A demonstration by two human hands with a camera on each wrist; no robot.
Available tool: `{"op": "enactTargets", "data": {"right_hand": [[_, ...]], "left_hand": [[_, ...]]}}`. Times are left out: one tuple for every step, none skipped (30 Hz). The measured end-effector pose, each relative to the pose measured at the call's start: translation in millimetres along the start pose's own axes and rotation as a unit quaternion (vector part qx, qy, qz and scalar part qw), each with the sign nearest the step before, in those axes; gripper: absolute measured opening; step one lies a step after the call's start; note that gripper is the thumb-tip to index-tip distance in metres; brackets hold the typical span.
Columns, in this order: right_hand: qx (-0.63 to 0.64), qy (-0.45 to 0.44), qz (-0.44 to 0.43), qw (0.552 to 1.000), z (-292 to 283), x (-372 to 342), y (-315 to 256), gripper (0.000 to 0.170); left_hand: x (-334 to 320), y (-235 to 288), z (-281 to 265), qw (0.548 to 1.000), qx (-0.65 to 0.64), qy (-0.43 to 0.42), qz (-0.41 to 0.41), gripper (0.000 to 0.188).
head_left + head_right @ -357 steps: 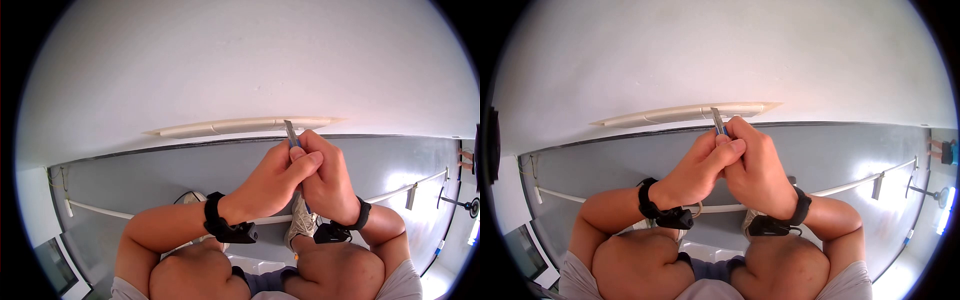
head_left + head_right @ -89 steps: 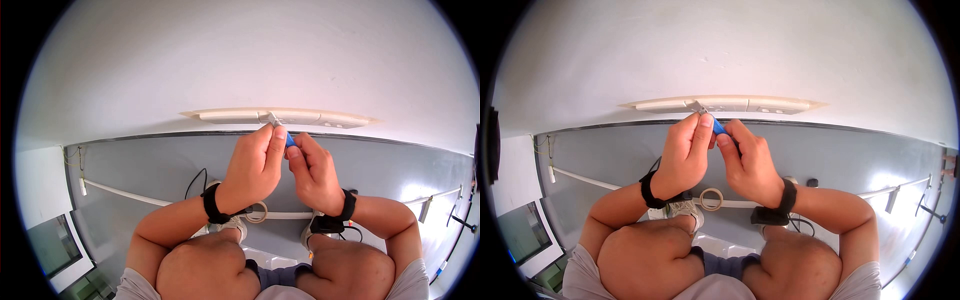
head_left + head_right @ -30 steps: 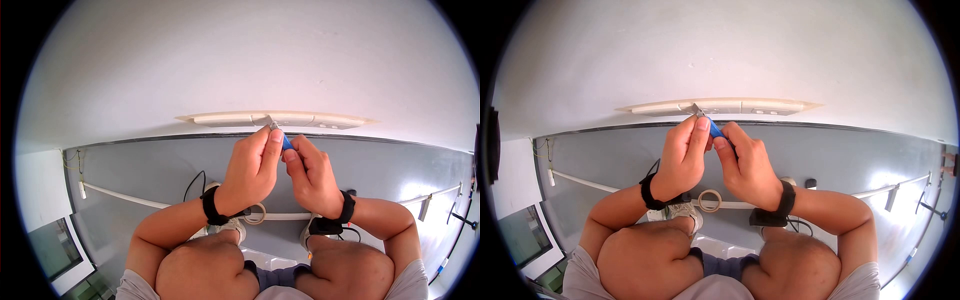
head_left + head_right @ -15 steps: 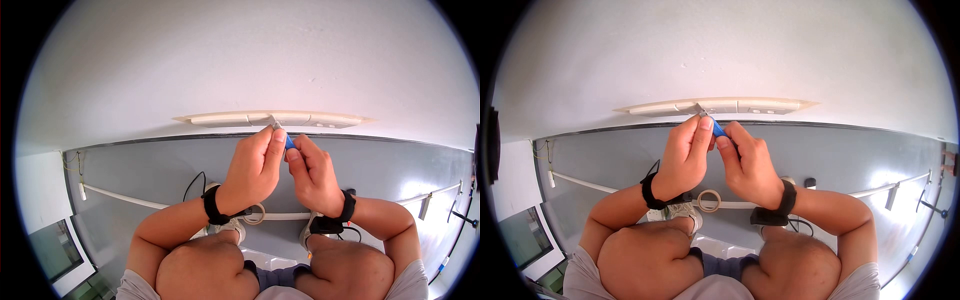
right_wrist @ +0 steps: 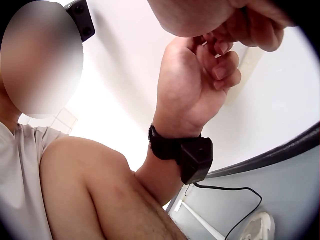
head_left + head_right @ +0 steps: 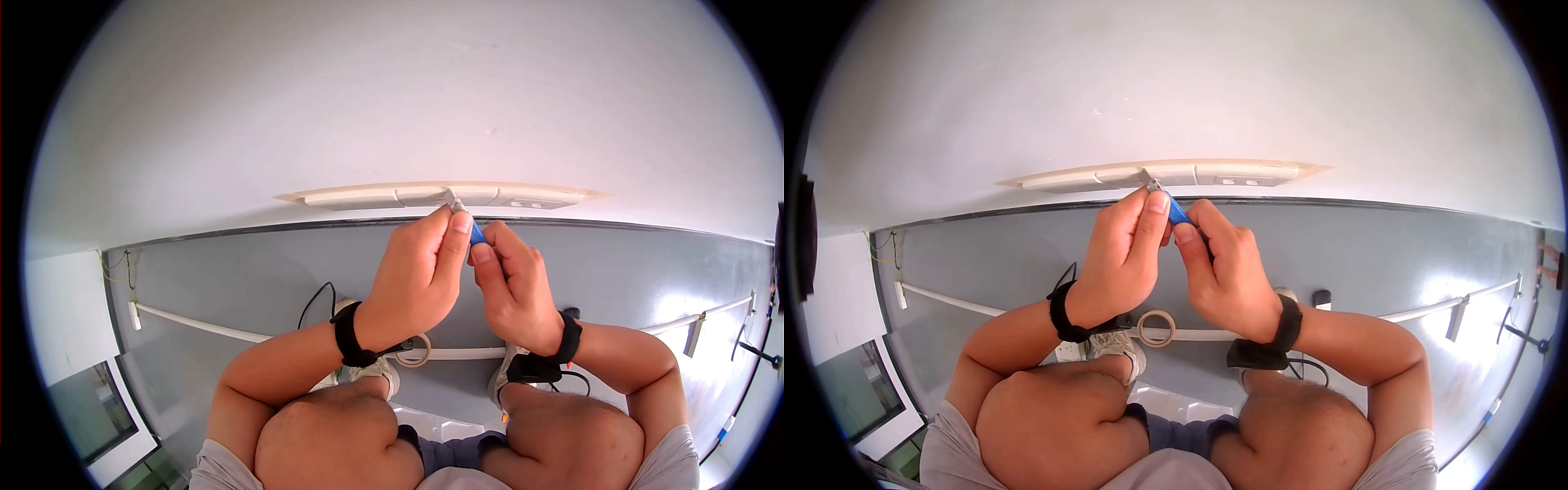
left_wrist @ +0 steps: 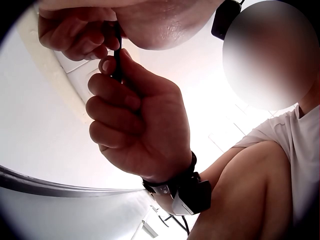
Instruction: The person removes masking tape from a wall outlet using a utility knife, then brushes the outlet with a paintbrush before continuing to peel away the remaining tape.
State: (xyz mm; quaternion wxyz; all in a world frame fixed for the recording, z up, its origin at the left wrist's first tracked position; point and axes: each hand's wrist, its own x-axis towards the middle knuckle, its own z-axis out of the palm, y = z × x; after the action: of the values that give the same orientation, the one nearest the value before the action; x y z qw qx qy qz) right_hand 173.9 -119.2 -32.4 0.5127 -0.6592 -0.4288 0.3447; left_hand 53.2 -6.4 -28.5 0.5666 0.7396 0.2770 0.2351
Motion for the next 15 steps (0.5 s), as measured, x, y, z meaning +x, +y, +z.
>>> {"op": "enactTargets", "data": {"right_hand": [[0.0, 0.0, 0.001, 1.0, -1.1, -0.4, -0.1, 0.016], [0.0, 0.001, 0.001, 1.0, -1.8, -0.7, -0.1, 0.016], [0.001, 0.001, 0.007, 1.0, -2.5, -1.2, -0.3, 0.016], [0.003, 0.001, 0.012, 1.0, -3.2, -1.4, -0.3, 0.016], [0.003, 0.001, 0.012, 1.0, -3.6, -1.6, -0.7, 0.016], [0.006, 0.0, 0.014, 1.0, -3.7, -1.7, -1.2, 0.016], [0.01, 0.0, 0.015, 1.0, -4.1, -1.8, -1.4, 0.016], [0.011, 0.0, 0.016, 1.0, -3.7, -1.7, -1.1, 0.016], [0.015, 0.0, 0.015, 1.0, -3.9, -2.1, -0.5, 0.016], [0.019, 0.0, 0.015, 1.0, -4.3, -2.4, -0.2, 0.016], [0.019, 0.0, 0.016, 1.0, -4.6, -2.4, 0.0, 0.016], [0.02, -0.001, 0.02, 1.0, -5.4, -2.8, 0.2, 0.016], [0.021, -0.003, 0.024, 0.999, -6.1, -3.1, 0.3, 0.016], [0.021, -0.002, 0.024, 0.999, -6.5, -3.4, -0.5, 0.016], [0.023, -0.002, 0.03, 0.999, -7.1, -3.9, -2.0, 0.016]], "left_hand": [[0.4, 0.5, 1.3, 1.0, -0.002, 0.001, 0.003, 0.036], [0.7, 0.8, 2.2, 1.0, -0.004, 0.001, 0.005, 0.036], [0.8, 0.9, 2.7, 1.0, -0.004, 0.001, 0.005, 0.036], [1.0, 0.7, 3.1, 1.0, -0.004, -0.001, 0.004, 0.036], [1.1, 0.7, 3.4, 1.0, -0.004, -0.003, 0.004, 0.036], [1.1, 1.0, 3.6, 1.0, -0.004, -0.003, 0.004, 0.036], [1.3, 1.6, 3.7, 1.0, -0.001, -0.005, 0.001, 0.036], [1.4, 1.7, 3.1, 1.0, 0.001, -0.007, -0.001, 0.036], [1.4, 1.8, 3.7, 1.0, 0.001, -0.007, -0.001, 0.036], [1.6, 2.0, 4.3, 1.0, 0.001, -0.007, 0.002, 0.036], [2.0, 1.9, 4.4, 1.0, 0.001, -0.006, 0.004, 0.036], [2.1, 2.5, 5.0, 1.0, 0.001, -0.006, 0.004, 0.036], [2.1, 3.7, 5.9, 1.0, -0.007, -0.007, 0.002, 0.036], [2.2, 4.4, 6.5, 1.0, -0.015, -0.008, 0.0, 0.036], [2.2, 4.0, 6.9, 1.0, -0.015, -0.008, 0.0, 0.036]]}}
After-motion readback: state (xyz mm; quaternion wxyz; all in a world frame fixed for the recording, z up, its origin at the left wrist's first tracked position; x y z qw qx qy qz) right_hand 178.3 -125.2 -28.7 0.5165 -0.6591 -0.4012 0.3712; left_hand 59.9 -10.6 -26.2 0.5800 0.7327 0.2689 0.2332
